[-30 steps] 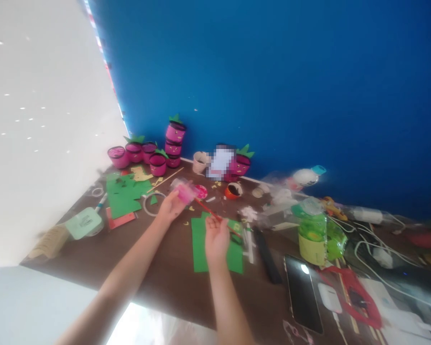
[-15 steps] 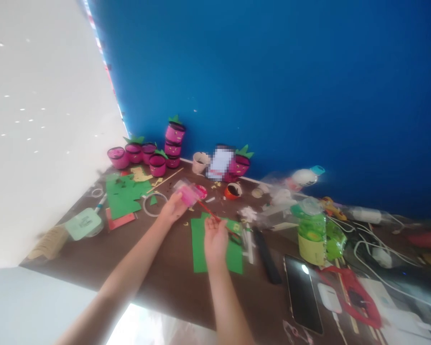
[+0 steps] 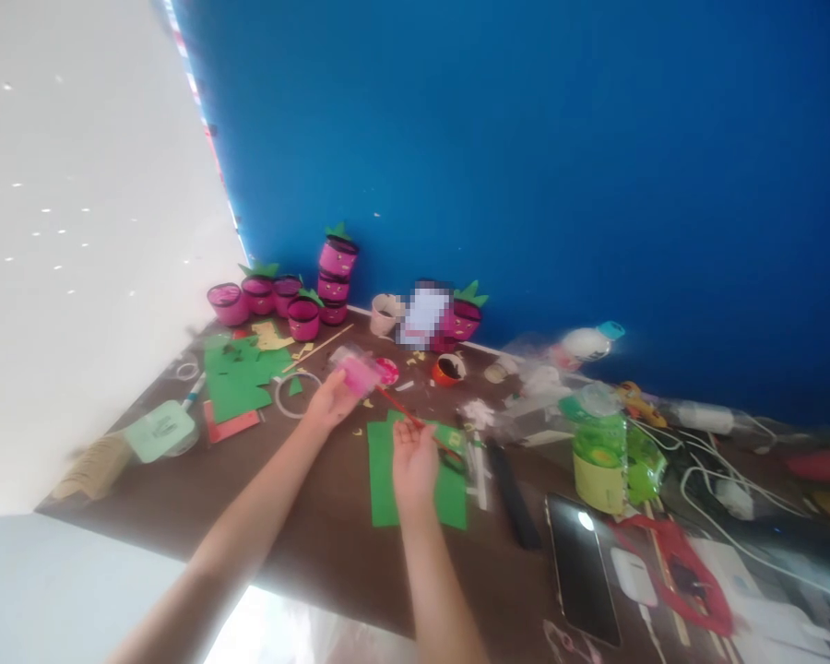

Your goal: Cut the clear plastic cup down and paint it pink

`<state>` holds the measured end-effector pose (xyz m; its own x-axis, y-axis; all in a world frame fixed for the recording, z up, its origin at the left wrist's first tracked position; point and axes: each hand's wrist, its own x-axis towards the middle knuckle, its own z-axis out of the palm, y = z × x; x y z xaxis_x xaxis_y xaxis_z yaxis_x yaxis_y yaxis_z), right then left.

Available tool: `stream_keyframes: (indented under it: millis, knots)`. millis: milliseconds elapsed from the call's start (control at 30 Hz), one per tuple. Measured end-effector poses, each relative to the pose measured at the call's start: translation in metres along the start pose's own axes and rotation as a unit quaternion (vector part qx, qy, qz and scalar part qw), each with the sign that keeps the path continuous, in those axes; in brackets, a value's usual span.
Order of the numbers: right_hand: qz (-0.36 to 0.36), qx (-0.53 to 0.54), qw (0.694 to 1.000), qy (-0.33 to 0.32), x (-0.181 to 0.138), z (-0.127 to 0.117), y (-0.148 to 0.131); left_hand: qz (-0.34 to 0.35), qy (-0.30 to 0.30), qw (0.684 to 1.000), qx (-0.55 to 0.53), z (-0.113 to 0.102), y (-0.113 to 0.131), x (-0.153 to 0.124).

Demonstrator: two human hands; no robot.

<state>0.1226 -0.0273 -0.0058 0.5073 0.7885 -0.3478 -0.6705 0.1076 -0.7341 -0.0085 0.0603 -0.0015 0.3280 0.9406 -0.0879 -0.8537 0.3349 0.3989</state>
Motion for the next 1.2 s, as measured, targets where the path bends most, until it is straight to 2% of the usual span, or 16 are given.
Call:
stream_keyframes:
  millis: [200, 433, 667, 833, 1067, 1200]
  knots:
    - [0.002, 0.002, 1.0, -0.026, 0.0, 0.001, 0.001, -0.007, -0.006, 1.0, 0.001, 0.002, -0.003, -0.001]
    - [0.009, 0.048, 0.999, 0.013, 0.001, -0.001, -0.001, 0.033, 0.021, 0.999, -0.024, -0.003, 0.008, 0.0]
    - [0.044, 0.052, 0.998, 0.0, -0.002, 0.003, 0.0, 0.002, -0.011, 1.0, -0.001, -0.001, -0.003, -0.001]
    - [0.02, 0.047, 0.999, -0.016, 0.001, -0.002, -0.002, 0.031, -0.002, 0.999, -0.021, -0.005, 0.008, 0.001]
    - [0.06, 0.057, 0.996, 0.008, -0.001, 0.001, 0.002, 0.018, 0.008, 0.999, -0.05, -0.002, 0.005, 0.0]
    - [0.009, 0.032, 0.999, -0.027, 0.001, -0.003, 0.002, 0.016, 0.013, 0.998, -0.057, 0.0, 0.006, 0.0]
